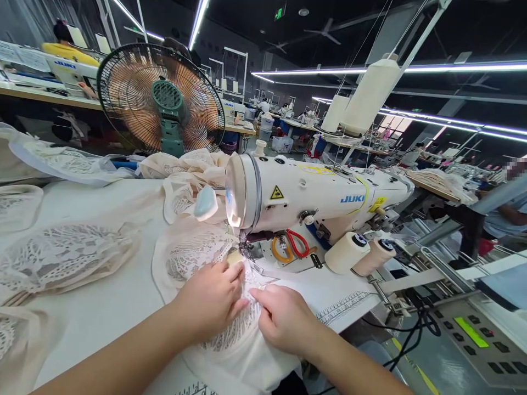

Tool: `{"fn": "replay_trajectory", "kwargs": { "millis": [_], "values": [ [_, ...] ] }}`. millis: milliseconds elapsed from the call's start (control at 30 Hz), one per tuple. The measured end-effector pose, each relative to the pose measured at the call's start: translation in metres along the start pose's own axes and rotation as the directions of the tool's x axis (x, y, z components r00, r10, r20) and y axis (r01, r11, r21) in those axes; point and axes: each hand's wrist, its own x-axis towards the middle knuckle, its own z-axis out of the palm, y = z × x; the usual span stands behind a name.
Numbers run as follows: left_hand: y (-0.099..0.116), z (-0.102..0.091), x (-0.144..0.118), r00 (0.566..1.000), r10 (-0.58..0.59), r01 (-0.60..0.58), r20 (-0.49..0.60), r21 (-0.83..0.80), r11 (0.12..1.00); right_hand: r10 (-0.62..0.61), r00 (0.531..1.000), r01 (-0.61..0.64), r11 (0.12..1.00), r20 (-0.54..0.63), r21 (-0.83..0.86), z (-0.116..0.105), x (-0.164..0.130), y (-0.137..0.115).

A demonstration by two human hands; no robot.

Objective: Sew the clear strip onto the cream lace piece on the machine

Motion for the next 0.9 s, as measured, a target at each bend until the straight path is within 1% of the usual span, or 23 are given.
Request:
{"fn": "replay_trajectory", "kwargs": {
  "millis": [100,200,267,367,400,467,600,767,900],
  "values": [
    [0.007,-0.001,0.001,0.997,-0.010,0.002,0.081,0.102,0.995,-0.032,0.999,0.032,0.999,-0.033,0.015,0.000,-0.001,0.002],
    [0.009,-0.002,0.001,0.996,-0.034,0.022,0.083,0.142,0.990,-0.046,0.998,0.046,0.999,-0.034,0.014,-0.001,0.000,0.002],
    [0.007,-0.001,0.000,0.999,-0.020,0.013,0.047,0.151,0.989,-0.051,0.999,0.051,0.999,-0.019,0.003,-0.002,0.002,0.002],
    [0.003,0.005,0.000,0.999,0.038,-0.033,-0.038,0.120,0.992,-0.062,0.998,0.062,0.998,-0.018,-0.003,-0.002,0.006,0.003],
    [0.002,0.007,0.000,0.997,0.051,-0.045,-0.050,0.109,0.993,-0.064,0.998,0.064,0.998,-0.019,-0.003,-0.002,0.007,0.004],
    [-0.001,0.010,0.002,0.998,0.055,-0.051,-0.041,0.095,0.994,-0.068,0.997,0.068,0.998,-0.023,-0.007,-0.001,0.009,0.005],
    [-0.004,0.012,0.009,1.000,0.018,-0.018,-0.002,0.073,0.997,-0.055,0.997,0.055,0.998,-0.047,-0.006,0.002,0.013,0.009],
    [-0.001,0.009,0.014,0.998,-0.051,0.051,-0.027,-0.008,0.999,-0.037,0.998,0.038,0.999,-0.047,0.006,0.000,0.018,0.010],
    [0.001,0.008,0.015,0.995,-0.100,0.101,0.022,-0.056,0.993,-0.031,0.999,0.031,0.999,-0.039,0.008,-0.003,0.020,0.010]
  ]
}}
